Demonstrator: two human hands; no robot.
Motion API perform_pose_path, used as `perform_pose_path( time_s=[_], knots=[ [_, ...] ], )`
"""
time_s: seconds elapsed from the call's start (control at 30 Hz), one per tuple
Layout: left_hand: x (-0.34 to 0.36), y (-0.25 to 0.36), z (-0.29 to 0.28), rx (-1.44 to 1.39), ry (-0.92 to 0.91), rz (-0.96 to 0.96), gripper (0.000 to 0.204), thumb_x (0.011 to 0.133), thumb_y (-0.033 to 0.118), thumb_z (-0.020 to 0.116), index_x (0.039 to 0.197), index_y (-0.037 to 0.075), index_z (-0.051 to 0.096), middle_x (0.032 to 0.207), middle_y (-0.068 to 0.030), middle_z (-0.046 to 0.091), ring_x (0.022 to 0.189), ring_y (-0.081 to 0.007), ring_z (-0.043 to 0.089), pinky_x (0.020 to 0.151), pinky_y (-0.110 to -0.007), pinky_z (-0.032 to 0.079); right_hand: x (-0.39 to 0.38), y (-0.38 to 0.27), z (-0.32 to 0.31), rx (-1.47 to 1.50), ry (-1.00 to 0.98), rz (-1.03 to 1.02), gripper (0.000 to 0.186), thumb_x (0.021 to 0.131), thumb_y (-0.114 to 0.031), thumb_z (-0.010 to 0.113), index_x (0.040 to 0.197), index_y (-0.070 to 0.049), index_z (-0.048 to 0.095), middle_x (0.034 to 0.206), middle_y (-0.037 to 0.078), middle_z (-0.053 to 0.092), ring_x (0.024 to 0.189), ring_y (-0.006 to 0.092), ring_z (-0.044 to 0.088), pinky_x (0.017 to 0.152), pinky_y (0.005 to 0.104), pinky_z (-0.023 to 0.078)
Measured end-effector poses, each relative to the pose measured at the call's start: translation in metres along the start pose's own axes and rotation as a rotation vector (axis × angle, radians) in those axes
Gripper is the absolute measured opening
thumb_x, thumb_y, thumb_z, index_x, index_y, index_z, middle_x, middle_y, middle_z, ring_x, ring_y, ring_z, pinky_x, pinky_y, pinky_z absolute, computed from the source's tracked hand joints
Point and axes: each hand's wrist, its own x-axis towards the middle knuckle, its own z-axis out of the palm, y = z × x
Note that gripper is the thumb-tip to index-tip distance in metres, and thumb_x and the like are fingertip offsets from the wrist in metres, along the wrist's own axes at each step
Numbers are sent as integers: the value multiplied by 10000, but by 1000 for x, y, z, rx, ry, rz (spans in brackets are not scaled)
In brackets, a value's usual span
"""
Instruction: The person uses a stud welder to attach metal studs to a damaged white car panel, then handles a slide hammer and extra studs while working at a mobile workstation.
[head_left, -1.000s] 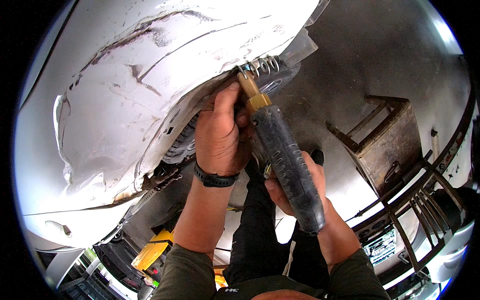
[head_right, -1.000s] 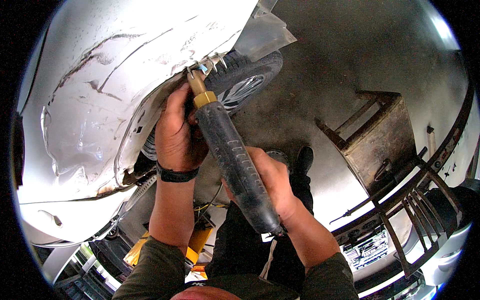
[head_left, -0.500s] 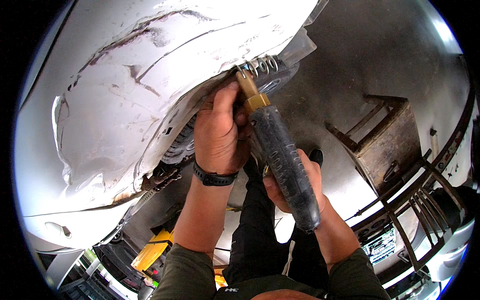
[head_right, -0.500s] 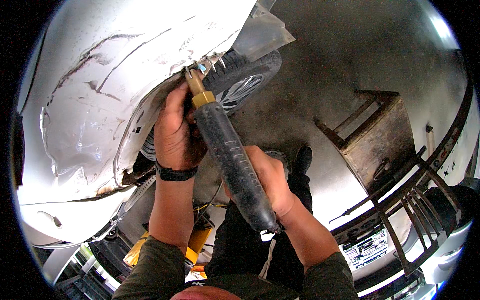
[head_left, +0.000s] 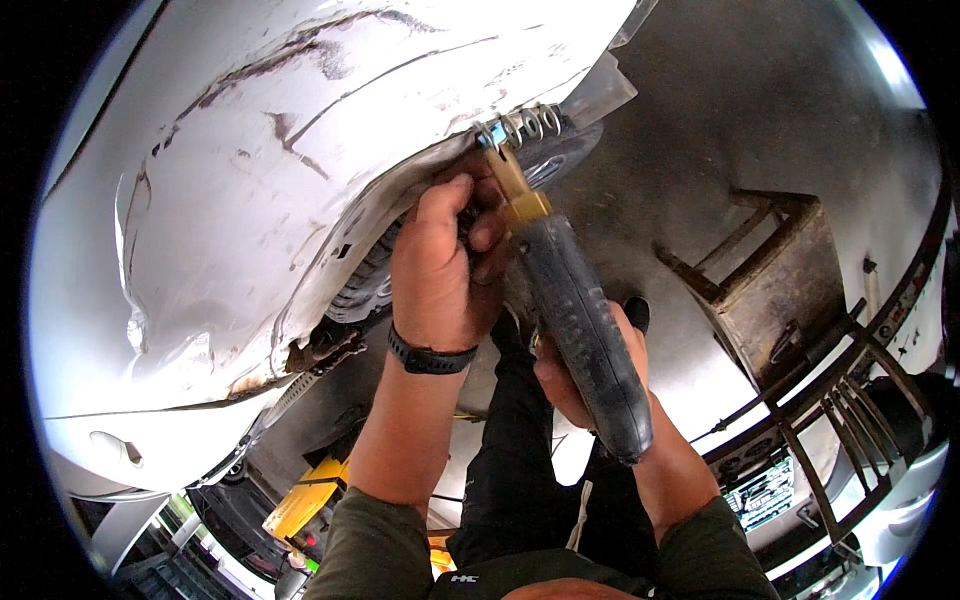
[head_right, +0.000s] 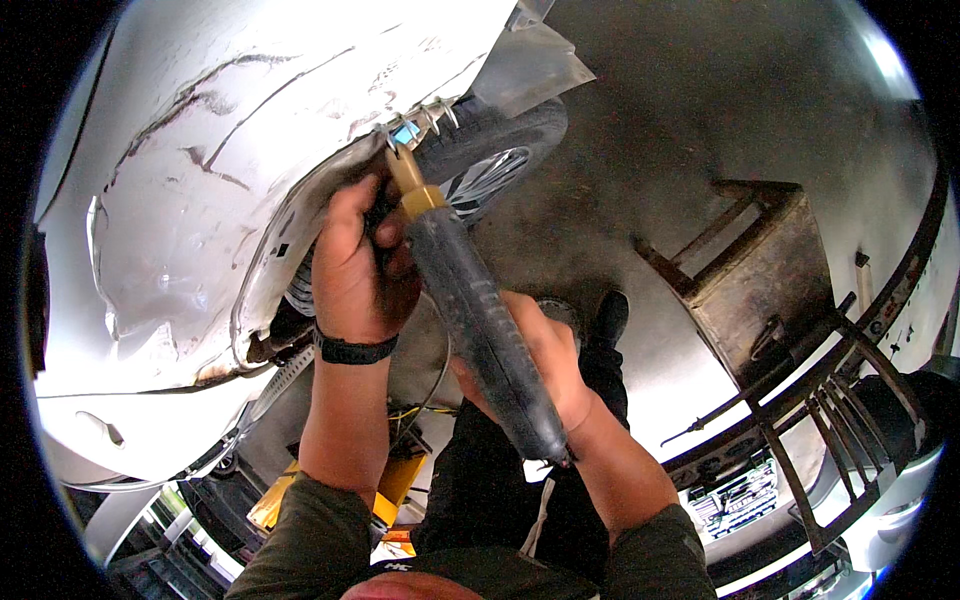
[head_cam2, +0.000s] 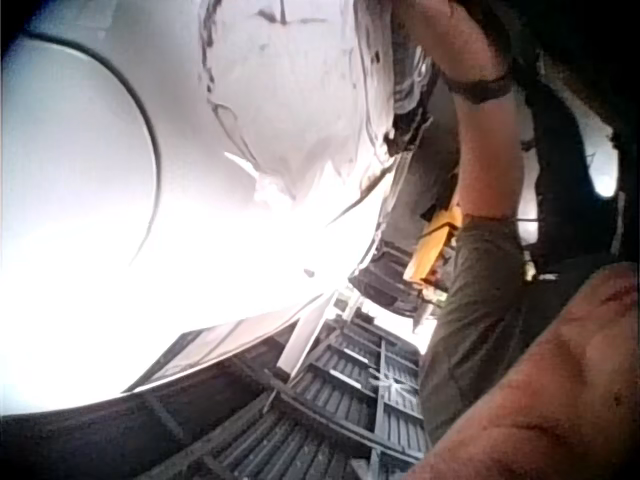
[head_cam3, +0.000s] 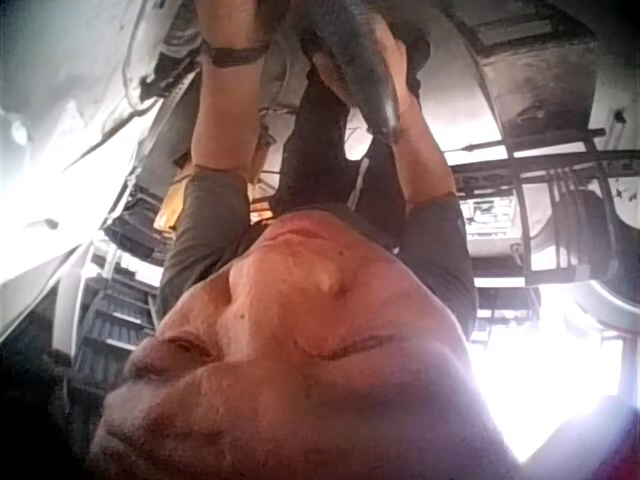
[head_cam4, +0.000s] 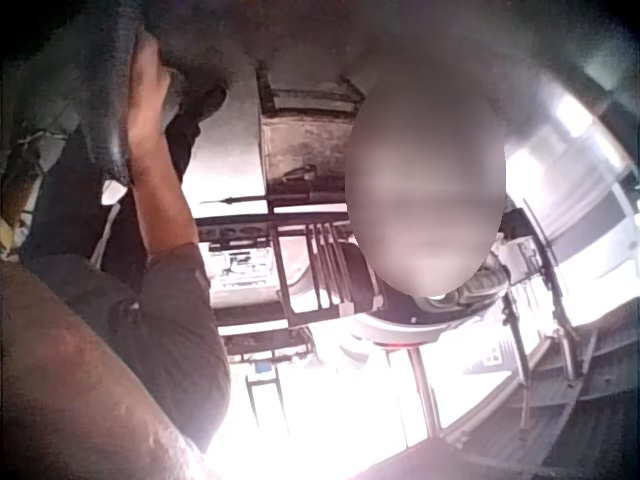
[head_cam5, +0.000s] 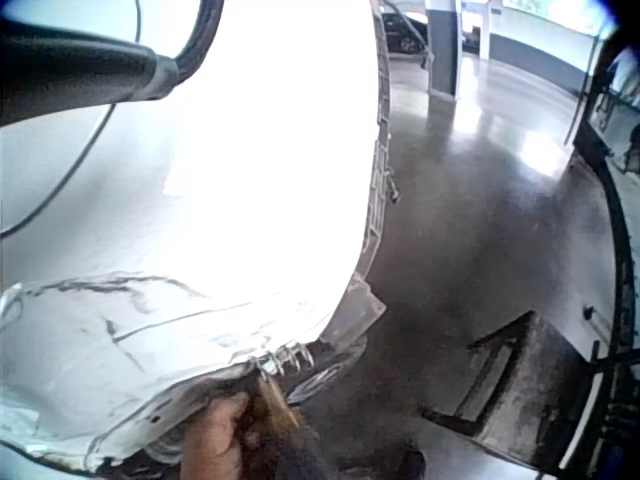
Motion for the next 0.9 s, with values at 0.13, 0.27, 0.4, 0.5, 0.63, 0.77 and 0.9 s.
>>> perform_pose_path(
  time_s=[0.13, 0.27, 0.4, 0.5, 0.63, 0.77, 0.9],
  knots=[
    [-3, -11, -38, -332, -62, -206, 245, 956, 102, 520, 1155, -6, 614, 979, -88, 585, 757, -143, 520, 559, -240, 400, -35, 8, 0, 44, 16, 95, 457, 803, -91, 800, 1178, -47, 543, 883, 54, 697, 759, 176, 716, 693, 306, 574],
    [-17, -56, -82, -178, 120, -334, 243, 964, 73, 481, 1166, -9, 587, 1001, -124, 572, 794, -167, 535, 550, -248, 431, -59, 15, 2, 339, 95, 507, 344, 815, -120, 794, 1072, -62, 572, 850, 36, 685, 729, 167, 700, 686, 304, 567],
    [-30, -88, -122, -454, 65, -573, 230, 1008, 118, 469, 1190, 26, 575, 1012, -109, 577, 781, -157, 549, 519, -226, 424, -63, 11, 2, 209, 23, 336, 329, 810, -122, 796, 1054, -69, 582, 849, 31, 700, 751, 156, 711, 706, 293, 567],
    [-34, -94, -125, -377, -76, -502, 238, 1029, 158, 484, 1226, 50, 562, 1021, -99, 610, 757, -149, 572, 495, -210, 405, -69, 11, -1, 94, 6, 234, 330, 809, -113, 790, 1060, -71, 579, 856, 29, 700, 759, 150, 711, 714, 284, 565],
    [-29, -75, -101, -243, -221, -345, 223, 1017, 153, 522, 1220, 83, 580, 1000, -102, 660, 732, -145, 594, 524, -237, 418, -82, 18, 3, 276, 33, 328, 365, 810, -105, 791, 1097, -63, 570, 862, 31, 696, 764, 154, 711, 717, 284, 564],
    [-23, -67, -102, -179, -215, -337, 170, 988, 142, 575, 1145, 108, 632, 995, -110, 675, 724, -150, 598, 554, -259, 428, -91, 22, 8, 282, 66, 450, 410, 805, -95, 798, 1134, -52, 558, 860, 33, 695, 765, 160, 713, 712, 288, 564],
    [-26, -63, -96, -148, -211, -262, 125, 971, 143, 615, 1083, 102, 654, 1012, -83, 665, 759, -142, 597, 550, -246, 420, -95, 27, 9, 346, 49, 382, 371, 824, -83, 785, 1125, -59, 568, 855, 34, 683, 778, 157, 705, 709, 284, 558]
  ],
)
